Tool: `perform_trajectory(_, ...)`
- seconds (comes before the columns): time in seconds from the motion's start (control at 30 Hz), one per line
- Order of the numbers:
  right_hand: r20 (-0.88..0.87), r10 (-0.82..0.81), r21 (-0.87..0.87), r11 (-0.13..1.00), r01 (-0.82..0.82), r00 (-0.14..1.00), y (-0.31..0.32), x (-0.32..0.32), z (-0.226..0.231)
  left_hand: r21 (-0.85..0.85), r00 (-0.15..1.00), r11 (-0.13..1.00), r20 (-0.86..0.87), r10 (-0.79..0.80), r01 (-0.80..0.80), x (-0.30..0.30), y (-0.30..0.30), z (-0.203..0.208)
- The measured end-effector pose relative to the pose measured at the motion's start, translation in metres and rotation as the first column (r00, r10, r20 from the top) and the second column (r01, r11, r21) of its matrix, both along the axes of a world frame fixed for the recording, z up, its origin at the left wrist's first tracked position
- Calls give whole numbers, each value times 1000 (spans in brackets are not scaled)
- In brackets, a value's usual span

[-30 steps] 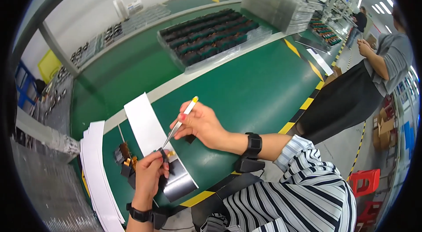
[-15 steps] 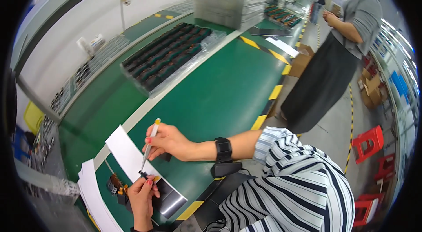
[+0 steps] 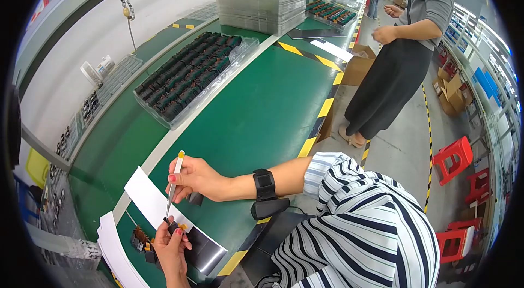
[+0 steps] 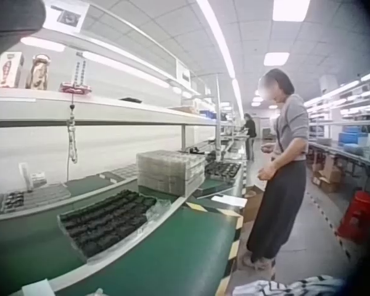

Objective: The person picks up a small electronic component and uses tweezers to peel a black adhesive strip from a white backing sheet. They apply the strip to the component, press it down, and then set the finished piece aside on the green work surface.

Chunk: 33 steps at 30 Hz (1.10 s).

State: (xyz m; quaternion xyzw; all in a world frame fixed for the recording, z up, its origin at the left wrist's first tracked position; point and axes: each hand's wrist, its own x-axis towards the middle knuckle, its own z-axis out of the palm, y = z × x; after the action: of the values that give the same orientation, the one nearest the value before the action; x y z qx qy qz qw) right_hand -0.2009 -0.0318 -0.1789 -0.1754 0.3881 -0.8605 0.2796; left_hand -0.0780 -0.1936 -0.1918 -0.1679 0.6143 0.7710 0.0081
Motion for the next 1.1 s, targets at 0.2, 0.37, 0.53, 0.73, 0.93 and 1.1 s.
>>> perform_trajectory(0.2, -20, -29, -83, 996, 27, 999, 0, -7, 4, 35, 998, 999, -61, 15, -13, -2, 6, 10)
perform_trajectory(0.37, 5, -61, -23, 998, 61, 998, 6, -1, 4, 61, 999, 998, -37, 21, -18, 6, 14, 9)
perform_trajectory(0.53, 16, -67, -23, 997, 68, 998, 10, -3, -5, 115, 1000, 993, -25, -13, 15, -1, 8, -2)
perform_trajectory(0.73, -76, -20, 18, 1000, 21, 997, -14, -7, -14, 50, 988, 988, -33, 150, -148, 5, -1, 6)
perform_trajectory(0.93, -209, -194, 85, 973, 216, 958, 8, -8, -3, 123, 999, 992, -12, 37, -36, -9, 3, 6)
perform_trajectory(1.1, -226, -39, 97, 993, 63, 973, -1, 2, -4, 196, 992, 976, -65, 113, -98, 1, -6, 3)
